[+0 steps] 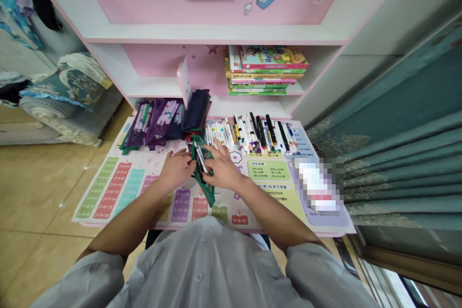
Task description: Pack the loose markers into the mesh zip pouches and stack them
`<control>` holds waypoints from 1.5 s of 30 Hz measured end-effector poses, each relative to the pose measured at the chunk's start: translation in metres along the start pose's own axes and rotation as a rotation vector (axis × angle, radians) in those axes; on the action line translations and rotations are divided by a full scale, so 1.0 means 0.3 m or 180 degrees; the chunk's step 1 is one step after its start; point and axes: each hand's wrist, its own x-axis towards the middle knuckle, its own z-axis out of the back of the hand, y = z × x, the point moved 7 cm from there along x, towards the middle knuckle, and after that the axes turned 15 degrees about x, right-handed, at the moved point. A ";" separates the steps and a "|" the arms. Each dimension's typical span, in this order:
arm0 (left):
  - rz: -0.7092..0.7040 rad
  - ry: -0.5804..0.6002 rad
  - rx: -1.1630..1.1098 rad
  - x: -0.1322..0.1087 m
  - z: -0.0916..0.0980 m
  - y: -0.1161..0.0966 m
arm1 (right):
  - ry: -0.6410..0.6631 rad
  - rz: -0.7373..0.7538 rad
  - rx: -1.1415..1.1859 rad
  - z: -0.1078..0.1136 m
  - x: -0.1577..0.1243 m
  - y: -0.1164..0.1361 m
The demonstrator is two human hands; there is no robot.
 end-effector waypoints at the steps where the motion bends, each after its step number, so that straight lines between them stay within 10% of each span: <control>1: 0.0001 -0.0002 -0.0002 0.000 -0.001 0.001 | -0.0011 -0.0008 0.0036 0.004 0.001 -0.006; 14: -0.0020 -0.0010 0.0000 -0.002 0.001 0.002 | -0.0101 0.0278 0.0202 0.052 0.007 -0.050; 22: -0.0021 0.0005 0.0008 -0.002 0.002 0.001 | -0.1885 -0.1019 -0.0848 0.225 -0.019 -0.240; 45: -0.0036 0.0006 0.0021 -0.002 0.002 -0.002 | -0.1558 -0.1606 -0.1092 0.173 -0.003 -0.370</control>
